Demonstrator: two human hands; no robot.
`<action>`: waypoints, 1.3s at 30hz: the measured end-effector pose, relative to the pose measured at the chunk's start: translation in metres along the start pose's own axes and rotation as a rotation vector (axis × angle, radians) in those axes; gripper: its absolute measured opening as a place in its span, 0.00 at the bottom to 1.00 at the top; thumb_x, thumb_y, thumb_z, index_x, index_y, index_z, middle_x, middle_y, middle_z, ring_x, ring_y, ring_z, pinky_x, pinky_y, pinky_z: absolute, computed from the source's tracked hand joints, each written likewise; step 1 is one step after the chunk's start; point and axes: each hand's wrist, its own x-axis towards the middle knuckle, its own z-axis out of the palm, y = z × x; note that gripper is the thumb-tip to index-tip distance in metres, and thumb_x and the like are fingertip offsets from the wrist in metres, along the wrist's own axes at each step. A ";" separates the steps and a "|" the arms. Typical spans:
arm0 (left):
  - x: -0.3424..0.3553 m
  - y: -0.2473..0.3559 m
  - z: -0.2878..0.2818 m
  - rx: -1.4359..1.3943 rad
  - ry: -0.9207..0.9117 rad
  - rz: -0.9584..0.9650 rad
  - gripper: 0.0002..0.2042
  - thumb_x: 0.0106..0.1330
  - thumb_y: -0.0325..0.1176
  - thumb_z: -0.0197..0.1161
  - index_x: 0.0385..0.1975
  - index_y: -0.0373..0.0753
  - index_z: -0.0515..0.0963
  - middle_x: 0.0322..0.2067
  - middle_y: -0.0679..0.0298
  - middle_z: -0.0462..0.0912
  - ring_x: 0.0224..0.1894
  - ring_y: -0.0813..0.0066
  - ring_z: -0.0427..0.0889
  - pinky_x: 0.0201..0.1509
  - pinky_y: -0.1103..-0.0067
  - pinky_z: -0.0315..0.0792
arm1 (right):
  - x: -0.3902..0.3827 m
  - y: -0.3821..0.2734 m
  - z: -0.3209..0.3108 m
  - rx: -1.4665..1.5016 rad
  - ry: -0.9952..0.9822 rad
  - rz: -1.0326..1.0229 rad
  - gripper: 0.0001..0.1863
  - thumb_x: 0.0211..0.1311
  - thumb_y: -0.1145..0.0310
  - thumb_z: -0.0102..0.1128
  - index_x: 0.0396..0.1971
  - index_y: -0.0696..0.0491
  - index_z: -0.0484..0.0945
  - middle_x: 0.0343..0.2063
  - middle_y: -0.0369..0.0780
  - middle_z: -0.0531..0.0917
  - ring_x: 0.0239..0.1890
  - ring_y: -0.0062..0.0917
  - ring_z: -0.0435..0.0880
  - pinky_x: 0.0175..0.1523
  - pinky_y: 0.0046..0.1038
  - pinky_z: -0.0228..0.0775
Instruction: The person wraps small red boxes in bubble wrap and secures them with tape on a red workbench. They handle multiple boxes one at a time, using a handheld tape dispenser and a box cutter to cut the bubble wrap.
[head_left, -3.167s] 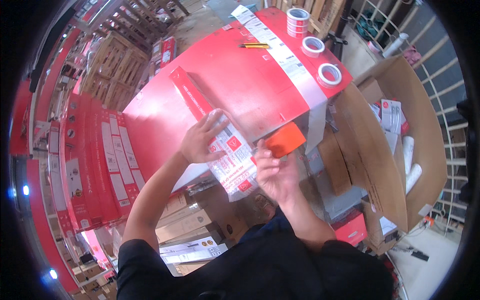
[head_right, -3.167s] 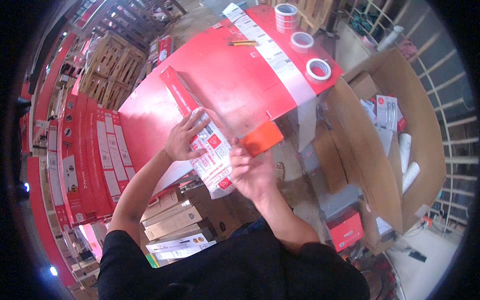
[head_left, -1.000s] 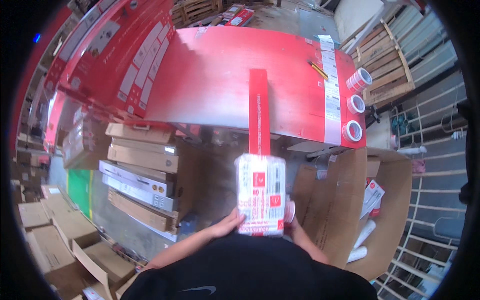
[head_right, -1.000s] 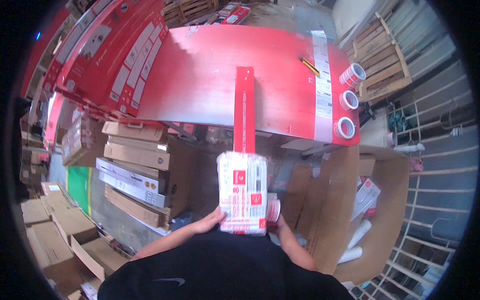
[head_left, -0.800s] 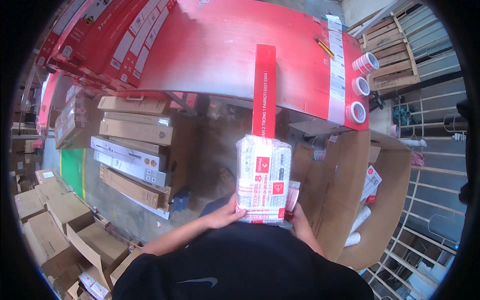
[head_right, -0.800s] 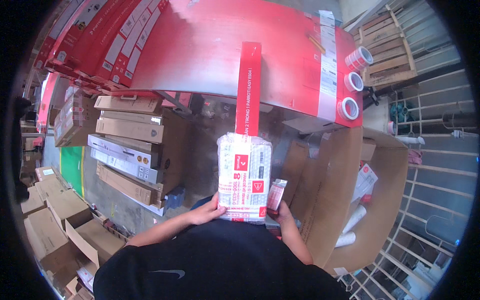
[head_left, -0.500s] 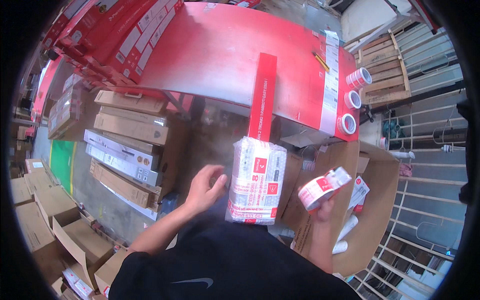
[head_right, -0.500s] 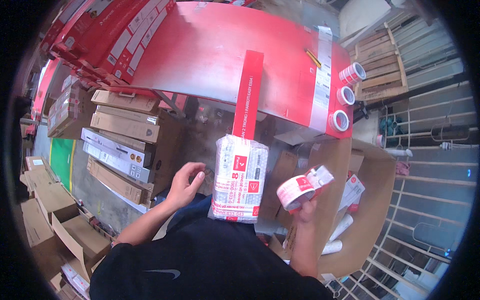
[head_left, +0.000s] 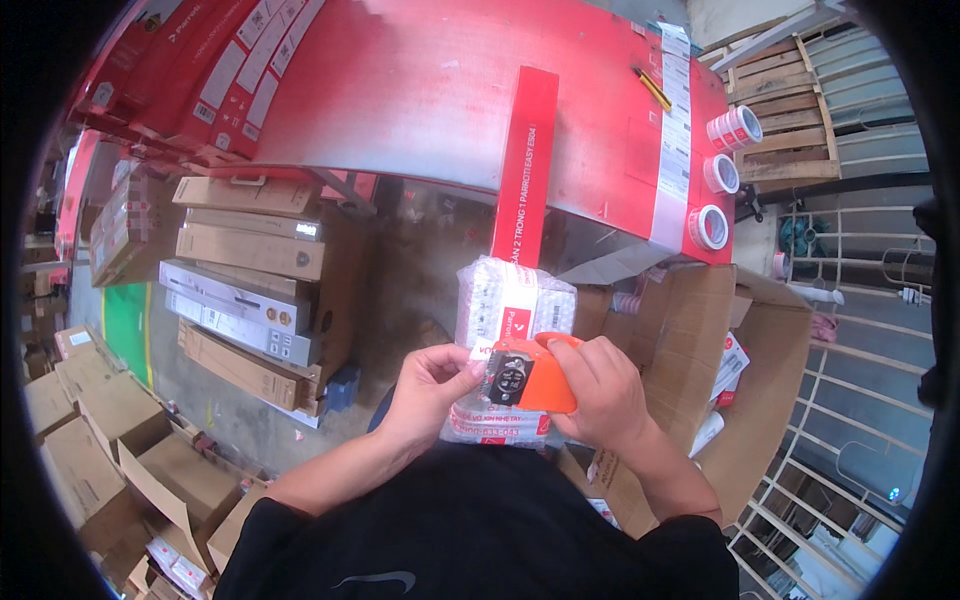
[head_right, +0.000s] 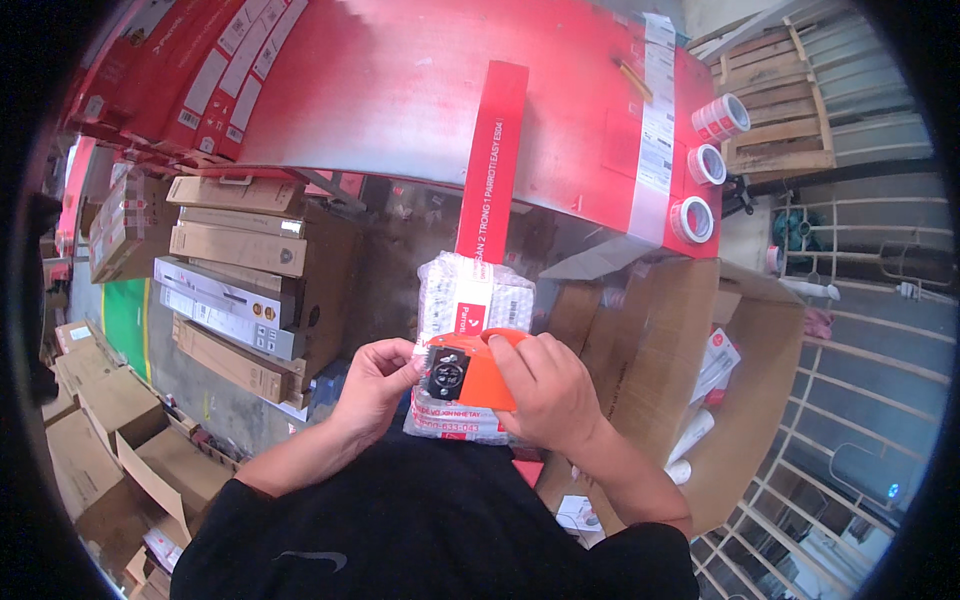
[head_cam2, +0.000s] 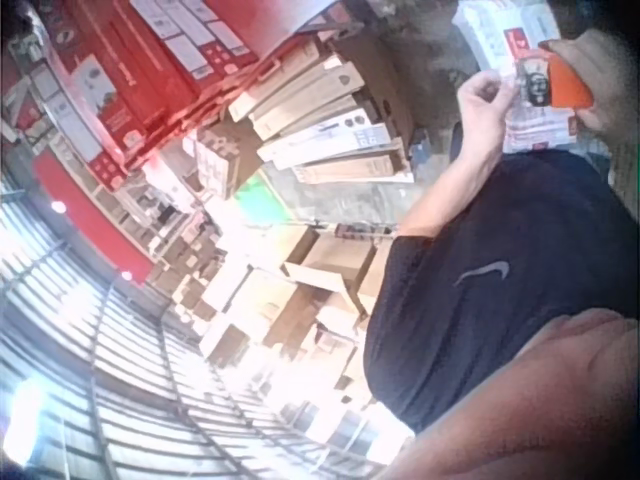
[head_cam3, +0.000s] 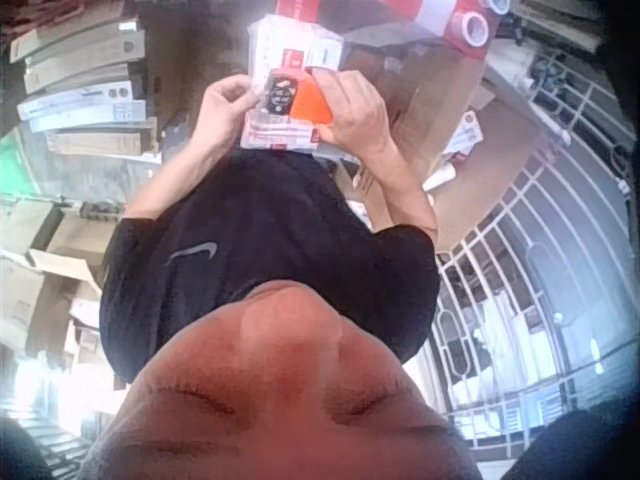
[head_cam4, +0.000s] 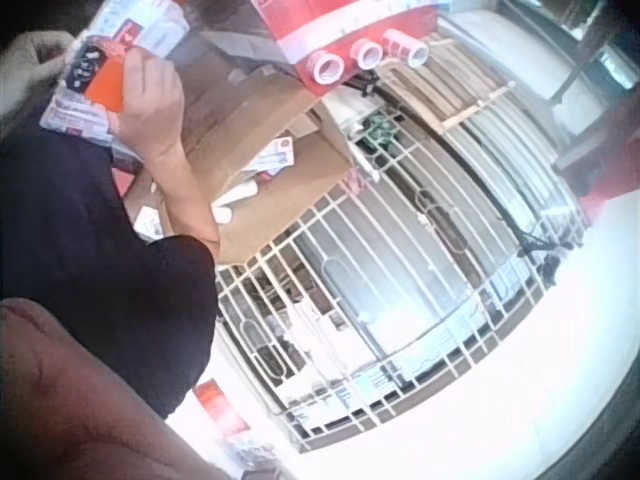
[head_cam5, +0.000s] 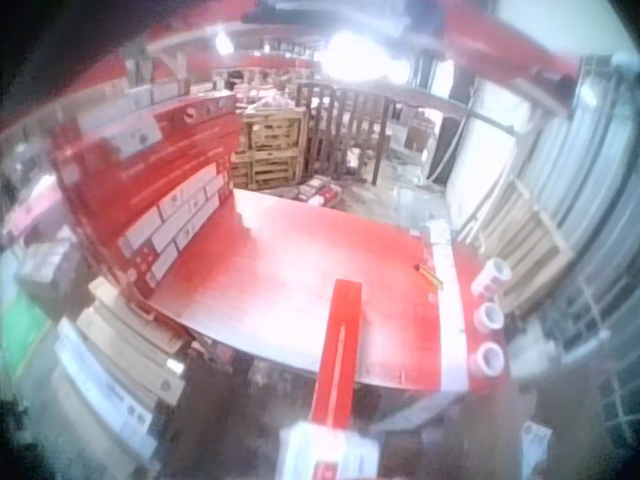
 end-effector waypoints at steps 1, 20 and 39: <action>0.002 0.009 -0.004 0.176 0.039 0.109 0.04 0.73 0.28 0.73 0.41 0.34 0.87 0.35 0.67 0.90 0.37 0.81 0.85 0.47 0.80 0.78 | -0.002 0.007 -0.002 -0.004 0.011 -0.038 0.37 0.36 0.69 0.79 0.55 0.57 0.81 0.36 0.43 0.80 0.36 0.40 0.81 0.41 0.39 0.76; 0.234 -0.156 -0.078 -0.700 -0.211 -0.583 0.16 0.72 0.37 0.66 0.55 0.38 0.85 0.47 0.54 0.90 0.50 0.61 0.90 0.62 0.63 0.80 | -0.041 0.233 0.135 0.231 0.000 0.158 0.30 0.48 0.73 0.77 0.53 0.57 0.75 0.45 0.49 0.82 0.48 0.47 0.84 0.54 0.44 0.78; 0.248 -0.098 -0.145 1.455 -0.381 0.379 0.27 0.63 0.42 0.72 0.61 0.37 0.81 0.54 0.47 0.86 0.61 0.45 0.83 0.74 0.52 0.67 | -0.049 0.297 0.380 0.675 -0.322 1.055 0.21 0.72 0.58 0.64 0.53 0.59 0.81 0.49 0.54 0.86 0.55 0.44 0.86 0.59 0.43 0.76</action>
